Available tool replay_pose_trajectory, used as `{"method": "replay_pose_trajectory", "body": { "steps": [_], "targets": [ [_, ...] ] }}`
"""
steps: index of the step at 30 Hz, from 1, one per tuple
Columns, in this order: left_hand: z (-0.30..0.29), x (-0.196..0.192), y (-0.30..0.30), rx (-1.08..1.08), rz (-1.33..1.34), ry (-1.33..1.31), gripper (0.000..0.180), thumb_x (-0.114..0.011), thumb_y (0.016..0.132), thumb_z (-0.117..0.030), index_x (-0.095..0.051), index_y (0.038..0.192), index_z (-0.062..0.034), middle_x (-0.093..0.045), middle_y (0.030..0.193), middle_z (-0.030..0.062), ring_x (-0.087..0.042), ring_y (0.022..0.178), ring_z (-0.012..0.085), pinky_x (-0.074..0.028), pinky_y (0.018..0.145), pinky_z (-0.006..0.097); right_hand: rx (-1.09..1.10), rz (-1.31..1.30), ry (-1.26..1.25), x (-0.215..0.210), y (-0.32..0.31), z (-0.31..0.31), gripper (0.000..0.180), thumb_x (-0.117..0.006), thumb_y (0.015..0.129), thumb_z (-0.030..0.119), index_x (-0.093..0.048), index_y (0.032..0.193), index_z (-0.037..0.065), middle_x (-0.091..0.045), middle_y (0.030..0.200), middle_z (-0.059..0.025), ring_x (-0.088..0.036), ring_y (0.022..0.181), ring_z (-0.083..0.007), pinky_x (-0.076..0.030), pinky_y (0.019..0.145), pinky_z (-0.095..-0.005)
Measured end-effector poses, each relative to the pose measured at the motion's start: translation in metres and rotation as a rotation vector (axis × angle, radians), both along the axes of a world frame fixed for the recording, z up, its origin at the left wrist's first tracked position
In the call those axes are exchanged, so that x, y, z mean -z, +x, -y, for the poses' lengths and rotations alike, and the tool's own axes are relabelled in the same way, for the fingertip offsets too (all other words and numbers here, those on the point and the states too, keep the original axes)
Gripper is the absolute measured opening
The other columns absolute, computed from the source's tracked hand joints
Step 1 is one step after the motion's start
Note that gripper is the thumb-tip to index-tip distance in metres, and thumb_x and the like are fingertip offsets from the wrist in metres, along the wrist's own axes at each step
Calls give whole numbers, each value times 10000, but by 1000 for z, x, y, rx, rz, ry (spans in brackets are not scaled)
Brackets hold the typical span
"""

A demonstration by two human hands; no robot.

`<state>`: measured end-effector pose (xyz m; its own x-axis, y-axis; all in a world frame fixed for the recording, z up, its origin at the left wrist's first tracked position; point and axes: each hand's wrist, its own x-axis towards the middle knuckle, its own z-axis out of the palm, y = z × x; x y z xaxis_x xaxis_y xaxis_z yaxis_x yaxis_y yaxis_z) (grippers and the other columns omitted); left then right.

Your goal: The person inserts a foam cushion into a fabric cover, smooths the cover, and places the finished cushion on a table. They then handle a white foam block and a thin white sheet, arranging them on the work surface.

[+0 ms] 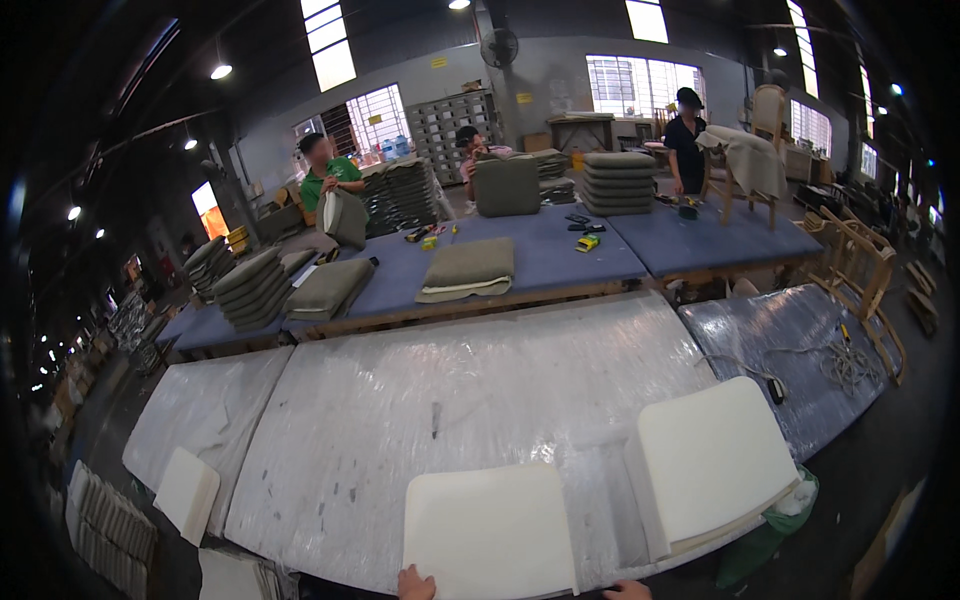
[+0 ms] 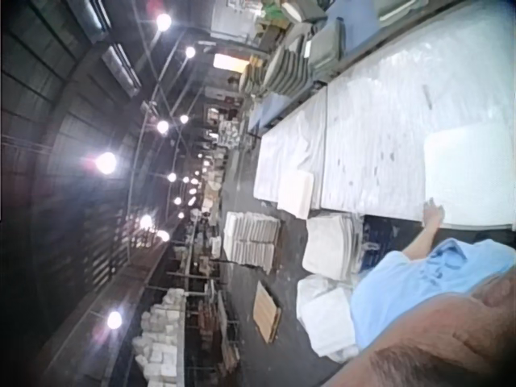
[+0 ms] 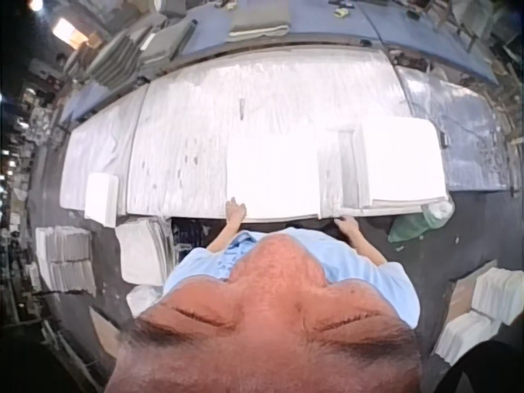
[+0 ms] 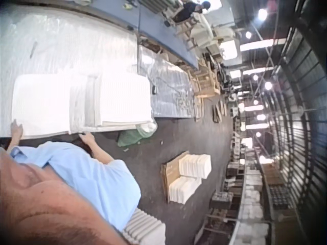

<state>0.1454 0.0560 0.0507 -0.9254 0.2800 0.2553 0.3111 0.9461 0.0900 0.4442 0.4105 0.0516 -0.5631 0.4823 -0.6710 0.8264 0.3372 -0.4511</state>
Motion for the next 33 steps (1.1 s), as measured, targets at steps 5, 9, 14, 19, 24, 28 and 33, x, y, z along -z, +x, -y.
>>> {"method": "replay_pose_trajectory", "body": {
  "steps": [5, 9, 14, 19, 24, 28, 33],
  "targets": [
    [-82, -7, 12, 188, 732, 115, 690, -624, 934, -490, -510, 1450, -47, -631, 1332, 226, -606, 1232, 373, -462, 1067, 423, 522, 195, 27, 30, 150, -50, 599, -712, 873, 473, -680, 1284, 38, -687, 1254, -200, -656, 1159, -363, -513, 973, -429],
    [-149, -8, 46, 345, 1097, 153, 672, -585, 944, -519, -514, 1465, -99, -631, 1354, 185, -612, 1234, 340, -463, 1063, 410, 647, 386, -5, 53, 246, -92, 450, -729, 882, 324, -673, 1211, 23, -708, 1126, -202, -691, 1010, -353, -549, 821, -457],
    [-243, -6, 110, 496, 1130, 97, 671, -572, 947, -539, -535, 1446, -91, -663, 1296, 193, -634, 1199, 339, -479, 1040, 415, 799, 169, -136, 69, 298, -150, 592, -804, 830, 300, -617, 1278, -38, -689, 1165, -212, -703, 989, -334, -582, 792, -475],
    [-302, -9, 210, 549, 1214, 212, 572, -609, 998, -408, -529, 1445, -59, -678, 1268, 176, -643, 1178, 285, -478, 1025, 385, 561, -129, 27, 44, 287, -220, 534, -676, 924, 400, -661, 1232, -35, -726, 1090, -224, -709, 964, -324, -556, 857, -438],
    [-336, -37, 276, 613, 1597, 330, 516, -639, 1009, -230, -497, 1465, -36, -640, 1305, 170, -613, 1177, 212, -473, 1032, 340, 995, -177, 152, 25, 353, -232, 413, -721, 922, 290, -675, 1247, 39, -726, 1025, -98, -695, 900, -165, -571, 760, -329],
    [-364, -49, 282, 676, 1647, 195, 521, -645, 1006, -235, -499, 1465, -36, -644, 1288, 162, -615, 1168, 206, -479, 1013, 324, 1333, -125, 45, 29, 401, -209, 341, -701, 942, 257, -692, 1203, 38, -723, 1005, -79, -695, 844, -169, -579, 712, -332],
    [-376, -47, 260, 702, 1405, 50, 481, -647, 1003, -268, -564, 1407, -21, -700, 1192, 111, -652, 1073, 190, -514, 920, 310, 1393, -119, -48, 45, 421, -145, 206, -684, 943, 177, -713, 1081, 26, -708, 864, -53, -680, 759, -159, -570, 668, -328]
  ]
}}
